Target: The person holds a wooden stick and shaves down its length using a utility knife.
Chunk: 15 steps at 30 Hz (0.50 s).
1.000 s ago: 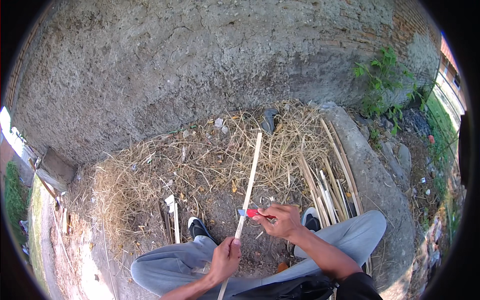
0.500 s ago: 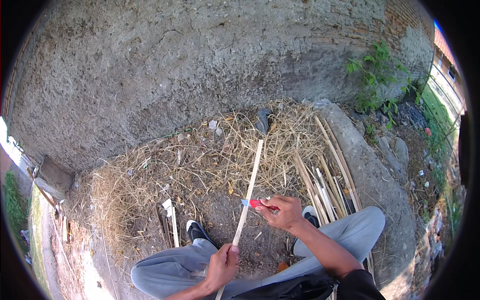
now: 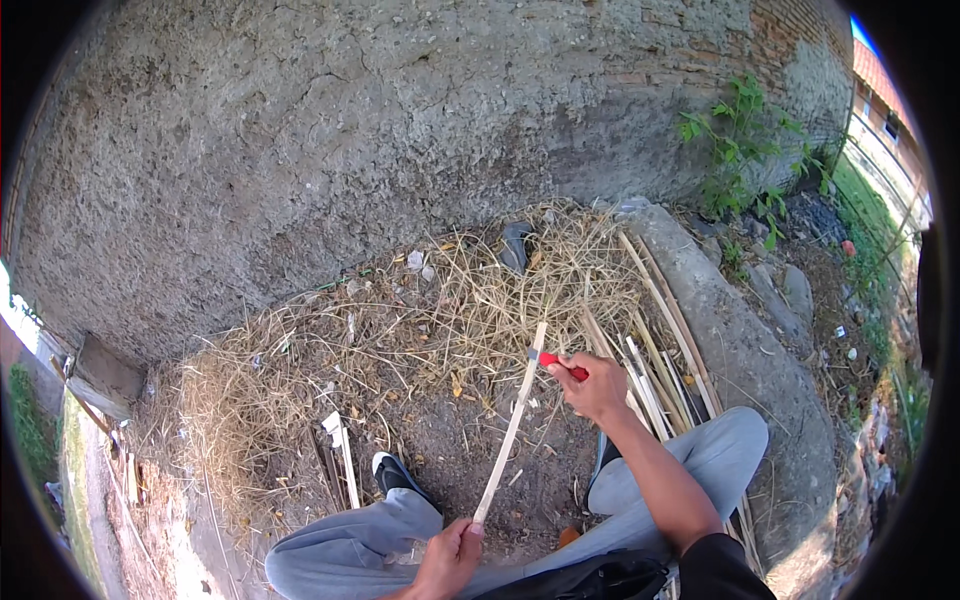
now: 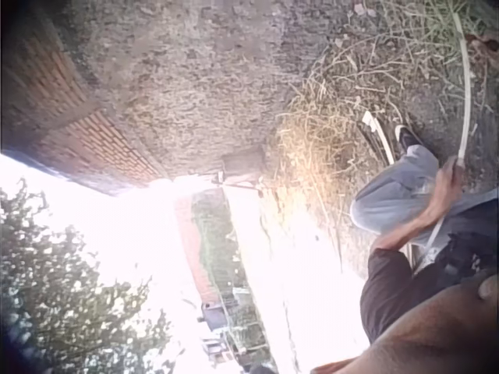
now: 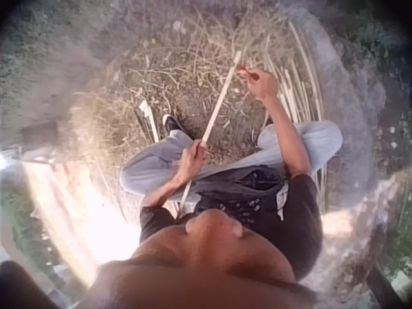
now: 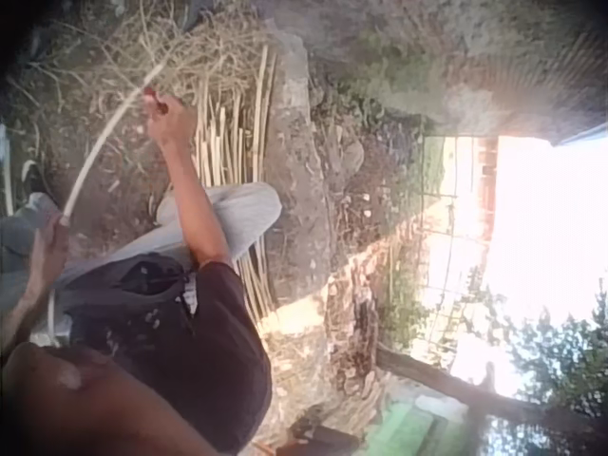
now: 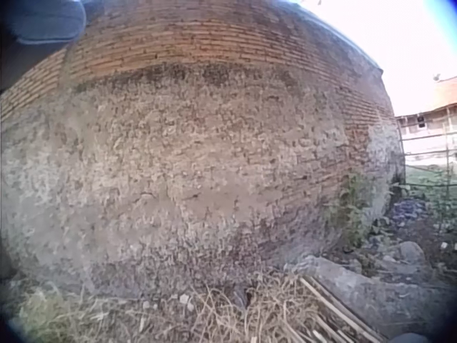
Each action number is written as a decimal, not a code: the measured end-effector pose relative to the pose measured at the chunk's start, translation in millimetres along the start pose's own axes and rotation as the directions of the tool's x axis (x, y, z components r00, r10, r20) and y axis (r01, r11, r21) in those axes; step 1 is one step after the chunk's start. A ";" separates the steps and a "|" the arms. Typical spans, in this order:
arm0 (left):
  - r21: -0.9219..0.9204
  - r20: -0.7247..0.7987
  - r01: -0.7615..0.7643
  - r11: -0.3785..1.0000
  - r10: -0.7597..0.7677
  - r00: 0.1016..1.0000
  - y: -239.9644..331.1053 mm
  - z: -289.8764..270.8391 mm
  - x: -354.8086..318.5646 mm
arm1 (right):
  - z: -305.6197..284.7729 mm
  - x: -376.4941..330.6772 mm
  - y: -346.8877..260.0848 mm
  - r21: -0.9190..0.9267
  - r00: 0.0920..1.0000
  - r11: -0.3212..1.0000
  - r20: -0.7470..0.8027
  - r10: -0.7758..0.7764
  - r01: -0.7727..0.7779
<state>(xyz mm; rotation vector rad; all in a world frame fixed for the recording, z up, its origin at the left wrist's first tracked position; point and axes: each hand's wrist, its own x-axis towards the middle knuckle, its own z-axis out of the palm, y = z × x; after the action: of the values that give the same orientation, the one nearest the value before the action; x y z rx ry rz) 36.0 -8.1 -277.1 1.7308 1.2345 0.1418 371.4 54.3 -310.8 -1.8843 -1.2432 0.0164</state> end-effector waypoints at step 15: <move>-0.165 0.036 0.018 0.986 -0.012 0.999 -0.2 -14.0 16.0 | -27.8 36.5 75.6 -0.222 0.895 0.870 -0.030 0.445 -0.440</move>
<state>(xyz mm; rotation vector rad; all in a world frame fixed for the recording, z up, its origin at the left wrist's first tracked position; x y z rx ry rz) 35.5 13.1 -276.4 1.5745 1.1766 0.1990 458.2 53.7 -327.3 -2.3403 -0.8253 0.1491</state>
